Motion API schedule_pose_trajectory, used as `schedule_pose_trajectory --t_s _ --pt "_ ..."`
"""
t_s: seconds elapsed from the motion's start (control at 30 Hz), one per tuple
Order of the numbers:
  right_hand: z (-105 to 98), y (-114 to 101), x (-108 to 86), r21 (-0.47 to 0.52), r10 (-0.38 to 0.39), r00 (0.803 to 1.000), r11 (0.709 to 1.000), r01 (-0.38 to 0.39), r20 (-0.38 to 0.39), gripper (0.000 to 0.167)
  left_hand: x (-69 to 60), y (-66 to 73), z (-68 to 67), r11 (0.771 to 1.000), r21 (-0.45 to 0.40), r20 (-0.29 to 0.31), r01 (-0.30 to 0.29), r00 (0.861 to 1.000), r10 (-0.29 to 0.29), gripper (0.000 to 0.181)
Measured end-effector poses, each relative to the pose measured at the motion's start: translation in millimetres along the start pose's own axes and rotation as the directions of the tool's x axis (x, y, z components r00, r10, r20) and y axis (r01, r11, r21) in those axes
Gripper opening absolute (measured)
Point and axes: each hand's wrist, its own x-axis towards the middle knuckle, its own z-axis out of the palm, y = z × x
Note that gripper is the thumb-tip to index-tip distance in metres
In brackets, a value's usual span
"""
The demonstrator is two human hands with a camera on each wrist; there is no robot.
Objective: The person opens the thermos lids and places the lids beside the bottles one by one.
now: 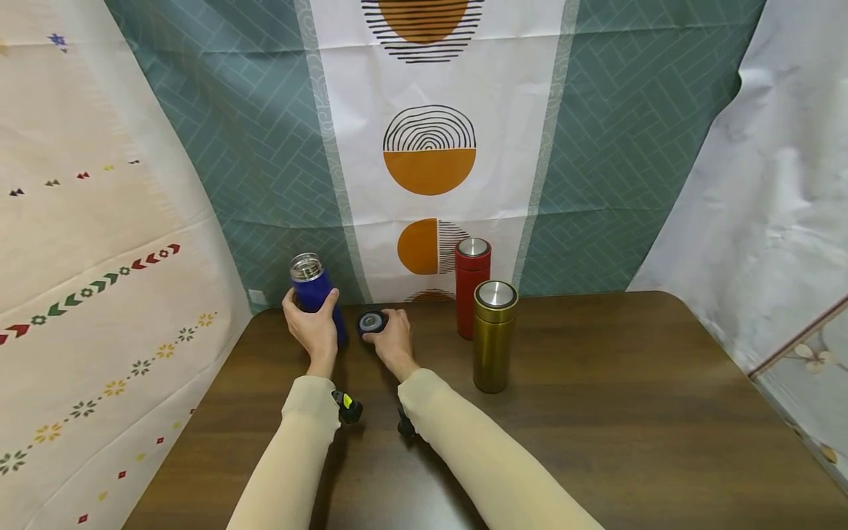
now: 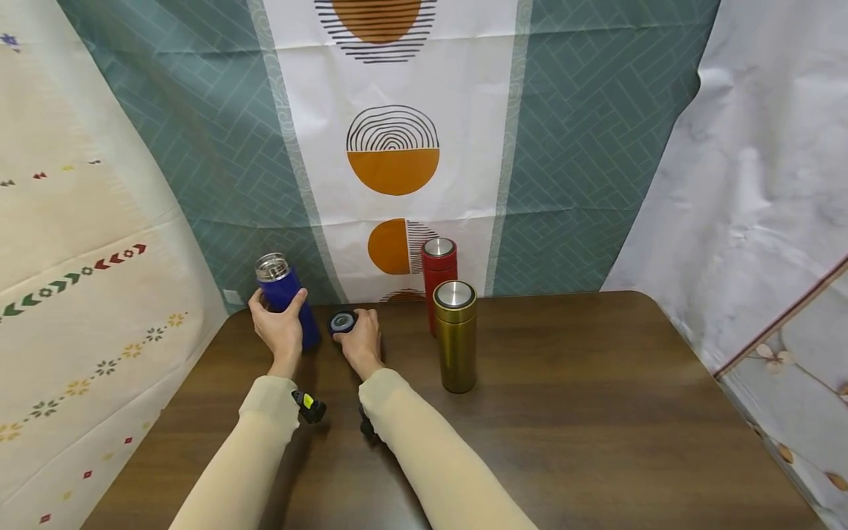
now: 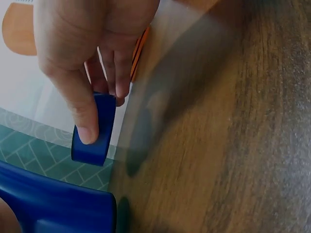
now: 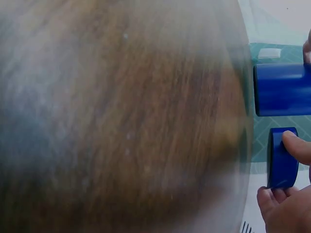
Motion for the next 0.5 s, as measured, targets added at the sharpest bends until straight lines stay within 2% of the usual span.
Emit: schedule_pose_trajectory --t_s 0.33,0.5 --pt "12.2 3.7 -2.9 -0.107 -0.017 1.000 0.994 0.020 0.023 0.062 -3.1 -9.6 -0.7 1.000 -0.003 -0.005 -0.005 1.000 0.005 0.076" --pt "13.0 3.4 -3.3 -0.215 -0.028 0.999 0.976 0.035 0.034 0.062 -4.7 -10.5 -1.7 1.000 0.013 0.020 -0.005 1.000 0.005 0.078"
